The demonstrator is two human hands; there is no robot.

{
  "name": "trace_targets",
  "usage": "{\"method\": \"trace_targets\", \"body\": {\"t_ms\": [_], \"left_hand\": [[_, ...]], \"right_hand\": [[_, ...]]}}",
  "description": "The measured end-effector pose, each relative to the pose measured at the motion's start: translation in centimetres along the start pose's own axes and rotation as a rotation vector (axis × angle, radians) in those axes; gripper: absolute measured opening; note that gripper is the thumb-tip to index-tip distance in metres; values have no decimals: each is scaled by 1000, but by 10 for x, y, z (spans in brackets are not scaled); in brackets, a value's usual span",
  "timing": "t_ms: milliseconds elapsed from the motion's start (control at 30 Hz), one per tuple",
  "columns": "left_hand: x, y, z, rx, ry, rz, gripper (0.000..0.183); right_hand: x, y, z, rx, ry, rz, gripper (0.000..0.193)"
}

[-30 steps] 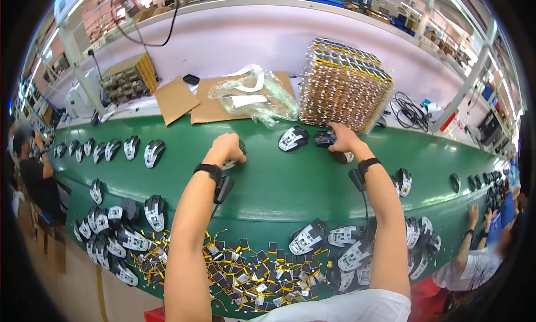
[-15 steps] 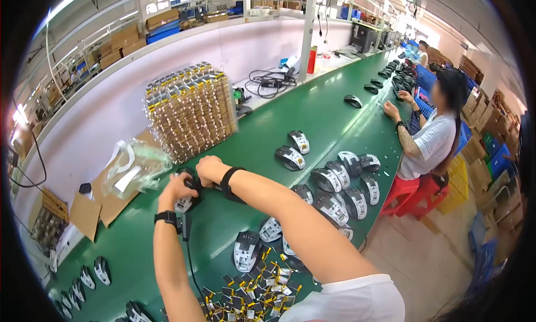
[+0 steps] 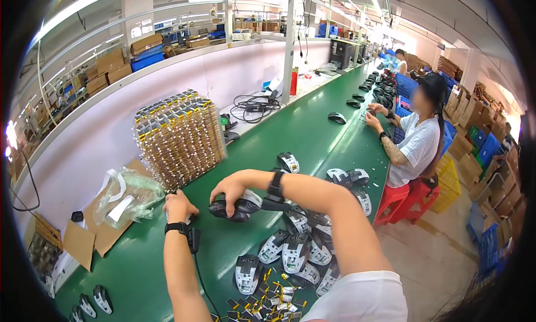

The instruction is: The person assembles electronic devices by inserting small battery packs into the open cavities of device housings. They pick up a housing, insert a battery, and place the completed unit on the table, repeating this process for multiple units.

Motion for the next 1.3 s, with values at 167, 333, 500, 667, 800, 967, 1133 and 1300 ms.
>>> {"method": "trace_targets", "body": {"t_ms": [167,333,500,667,800,967,1133,1300], "left_hand": [[-13,-14,12,-119,-151,5,97],[6,-35,27,-90,-106,-61,95],[23,-51,17,-46,-38,-89,98],[-13,-39,-10,-211,-118,-33,106],[-7,-41,-7,-172,155,-155,83],[25,23,0,-428,306,-350,35],[30,39,-31,-418,207,-115,29],[44,70,3,-536,279,-77,30]], "right_hand": [[41,115,6,-123,-114,87,84],[46,184,-10,-221,-226,113,82],[43,222,-33,-265,-368,83,81],[38,240,-50,-251,-586,52,83],[29,261,-54,-314,-650,-13,83],[40,274,-54,-383,-678,25,82],[71,279,-69,-450,-819,-19,87],[69,269,-69,-381,-764,94,90]]}}
Point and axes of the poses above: each hand's wrist, its own y-axis away from the middle knuckle, its own z-axis out of the back of the hand, x = y × z, the point moved 6 cm from there along -y, towards the middle knuckle, and after that the axes turned 4 degrees about y, right-handed, at the moved point
